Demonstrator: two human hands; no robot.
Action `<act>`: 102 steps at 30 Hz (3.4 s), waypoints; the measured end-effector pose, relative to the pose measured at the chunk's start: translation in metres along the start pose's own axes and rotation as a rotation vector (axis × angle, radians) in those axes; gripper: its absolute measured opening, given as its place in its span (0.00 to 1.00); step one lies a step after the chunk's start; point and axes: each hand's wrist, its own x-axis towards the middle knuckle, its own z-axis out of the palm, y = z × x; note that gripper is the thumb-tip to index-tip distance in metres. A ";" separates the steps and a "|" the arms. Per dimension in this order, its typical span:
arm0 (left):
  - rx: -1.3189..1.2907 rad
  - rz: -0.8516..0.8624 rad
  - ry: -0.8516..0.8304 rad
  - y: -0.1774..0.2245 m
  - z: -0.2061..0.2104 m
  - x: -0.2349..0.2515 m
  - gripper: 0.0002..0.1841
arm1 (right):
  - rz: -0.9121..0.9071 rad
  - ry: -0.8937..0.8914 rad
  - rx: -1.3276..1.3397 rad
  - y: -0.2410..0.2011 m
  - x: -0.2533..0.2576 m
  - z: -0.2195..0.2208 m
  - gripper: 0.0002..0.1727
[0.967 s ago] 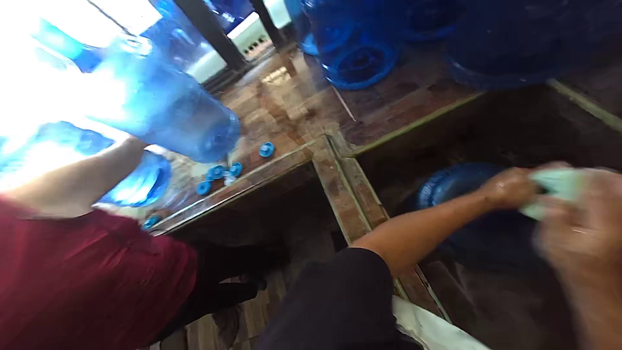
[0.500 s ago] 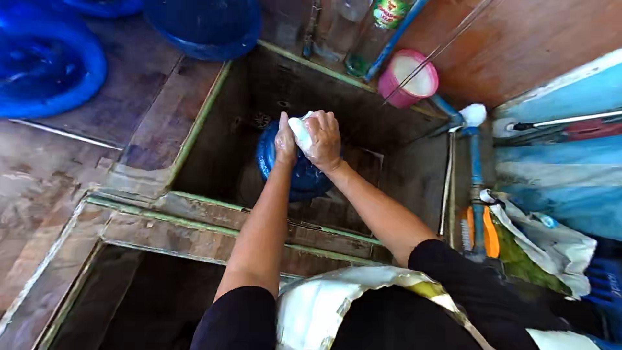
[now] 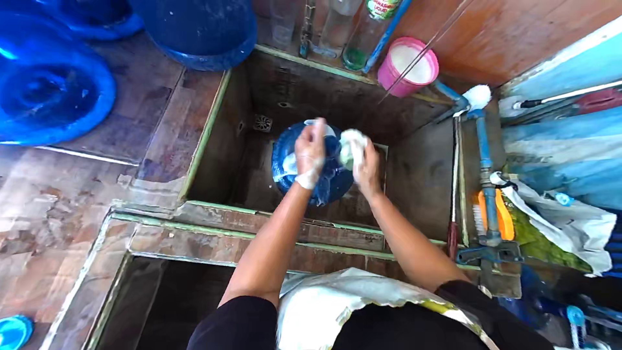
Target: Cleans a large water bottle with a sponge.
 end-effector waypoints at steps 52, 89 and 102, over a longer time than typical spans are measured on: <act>0.265 0.118 -0.649 -0.035 -0.067 0.050 0.41 | 0.006 -0.113 -0.464 0.037 0.037 0.024 0.20; 0.089 0.203 -0.286 -0.012 -0.006 0.047 0.33 | 0.121 -0.176 -0.097 0.038 0.106 0.011 0.25; -0.164 -0.393 0.225 -0.114 -0.086 0.191 0.31 | 0.392 -0.208 -0.161 0.090 0.003 0.053 0.27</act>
